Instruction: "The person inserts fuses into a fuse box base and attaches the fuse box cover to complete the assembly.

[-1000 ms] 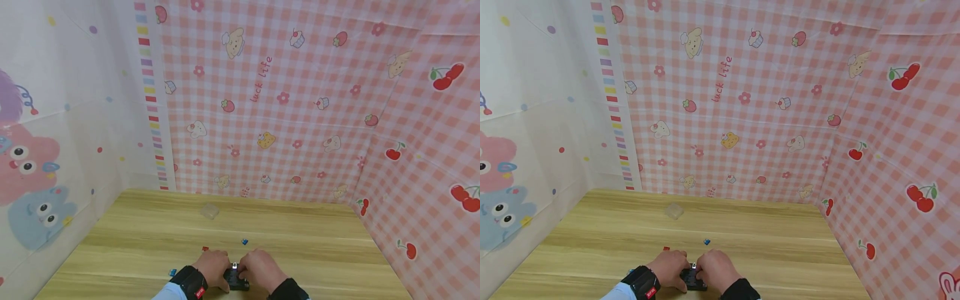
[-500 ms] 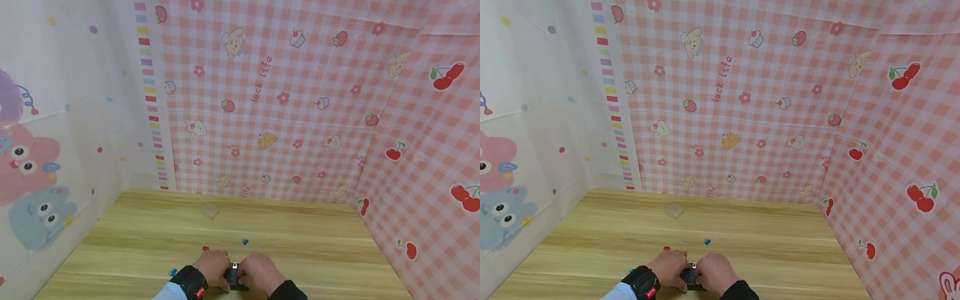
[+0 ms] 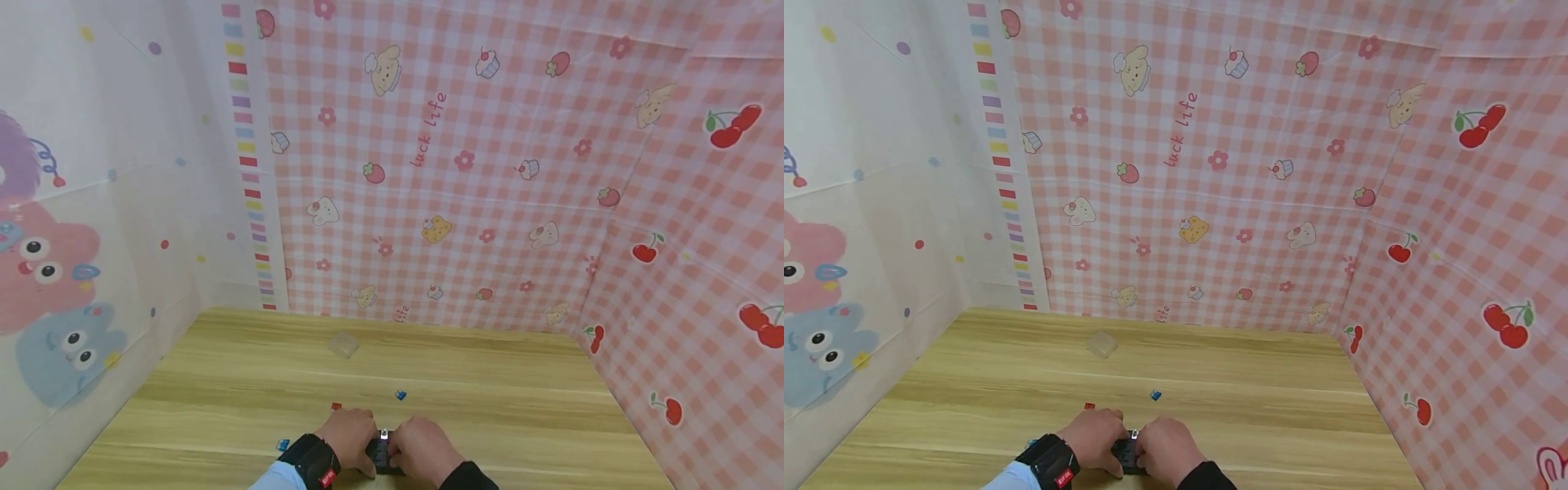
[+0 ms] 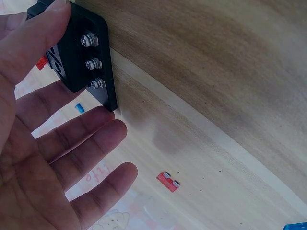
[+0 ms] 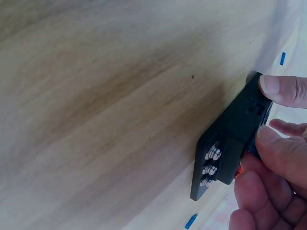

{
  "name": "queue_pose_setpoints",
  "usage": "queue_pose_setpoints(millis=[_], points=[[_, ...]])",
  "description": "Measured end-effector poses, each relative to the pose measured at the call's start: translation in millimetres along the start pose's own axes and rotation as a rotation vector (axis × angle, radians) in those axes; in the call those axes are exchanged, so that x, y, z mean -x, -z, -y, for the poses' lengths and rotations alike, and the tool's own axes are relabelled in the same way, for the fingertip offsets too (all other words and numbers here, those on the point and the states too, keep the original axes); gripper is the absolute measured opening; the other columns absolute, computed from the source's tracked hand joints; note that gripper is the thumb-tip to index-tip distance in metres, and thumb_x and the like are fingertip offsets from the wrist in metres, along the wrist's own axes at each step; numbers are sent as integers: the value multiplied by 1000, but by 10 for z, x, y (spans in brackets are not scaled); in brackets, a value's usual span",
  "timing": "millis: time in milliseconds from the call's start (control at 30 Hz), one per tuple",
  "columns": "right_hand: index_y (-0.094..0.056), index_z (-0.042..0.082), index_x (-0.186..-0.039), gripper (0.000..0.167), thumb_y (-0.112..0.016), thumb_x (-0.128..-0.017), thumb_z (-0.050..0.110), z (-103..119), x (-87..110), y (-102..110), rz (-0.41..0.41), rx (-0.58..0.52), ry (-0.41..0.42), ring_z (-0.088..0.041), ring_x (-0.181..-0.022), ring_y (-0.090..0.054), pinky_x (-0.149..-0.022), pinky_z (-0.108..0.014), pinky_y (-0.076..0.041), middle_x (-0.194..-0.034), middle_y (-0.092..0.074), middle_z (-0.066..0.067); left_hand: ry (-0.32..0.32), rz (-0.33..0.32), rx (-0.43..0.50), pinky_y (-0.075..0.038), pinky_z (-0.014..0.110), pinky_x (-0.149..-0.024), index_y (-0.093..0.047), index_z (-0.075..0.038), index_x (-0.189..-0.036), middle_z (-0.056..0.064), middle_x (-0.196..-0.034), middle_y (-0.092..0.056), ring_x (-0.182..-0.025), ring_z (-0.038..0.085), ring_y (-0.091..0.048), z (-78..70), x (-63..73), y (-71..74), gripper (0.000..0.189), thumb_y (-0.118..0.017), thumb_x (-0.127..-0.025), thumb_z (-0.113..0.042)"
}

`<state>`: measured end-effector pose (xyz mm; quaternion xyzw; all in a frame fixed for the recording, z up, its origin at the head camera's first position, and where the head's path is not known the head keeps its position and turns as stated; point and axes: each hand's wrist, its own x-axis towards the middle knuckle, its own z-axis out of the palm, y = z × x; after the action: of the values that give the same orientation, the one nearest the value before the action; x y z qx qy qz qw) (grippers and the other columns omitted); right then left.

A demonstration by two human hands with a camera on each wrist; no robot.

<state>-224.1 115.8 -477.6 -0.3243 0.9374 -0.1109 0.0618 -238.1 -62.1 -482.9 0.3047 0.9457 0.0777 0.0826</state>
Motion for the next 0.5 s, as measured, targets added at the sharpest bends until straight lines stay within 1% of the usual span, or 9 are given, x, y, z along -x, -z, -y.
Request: queue_pose_setpoints(millis=[133, 367, 500], points=[[-78, 19, -74, 8, -81, -80, 14, 21, 6, 1, -7, 17, 4, 2, -61, -48, -63, -20, -42, -65, -59, 20, 13, 14, 13, -39, 26, -60, -76, -16, -83, -9, -76, -51, -66, 7, -45, -3, -3, 11, 30, -90, -67, -38], [-77, 20, -73, 9, -81, -79, 15, 60, 25, 21, -37, 60, 40, 2, -63, -48, -61, -20, -40, -64, -60, 19, 6, 13, 31, -39, 25, -59, -76, -15, -82, -9, -75, -50, -65, 6, -44, -12, -5, 16, 29, -90, -67, -37], [-78, 20, -73, 10, -80, -80, 15, 64, 17, 32, -19, 48, 35, 2, -63, -48, -62, -20, -40, -64, -58, 20, 29, 17, 36, -39, 25, -59, -75, -15, -79, -9, -75, -49, -65, 7, -45, -12, -4, 16, 28, -90, -67, -36]])
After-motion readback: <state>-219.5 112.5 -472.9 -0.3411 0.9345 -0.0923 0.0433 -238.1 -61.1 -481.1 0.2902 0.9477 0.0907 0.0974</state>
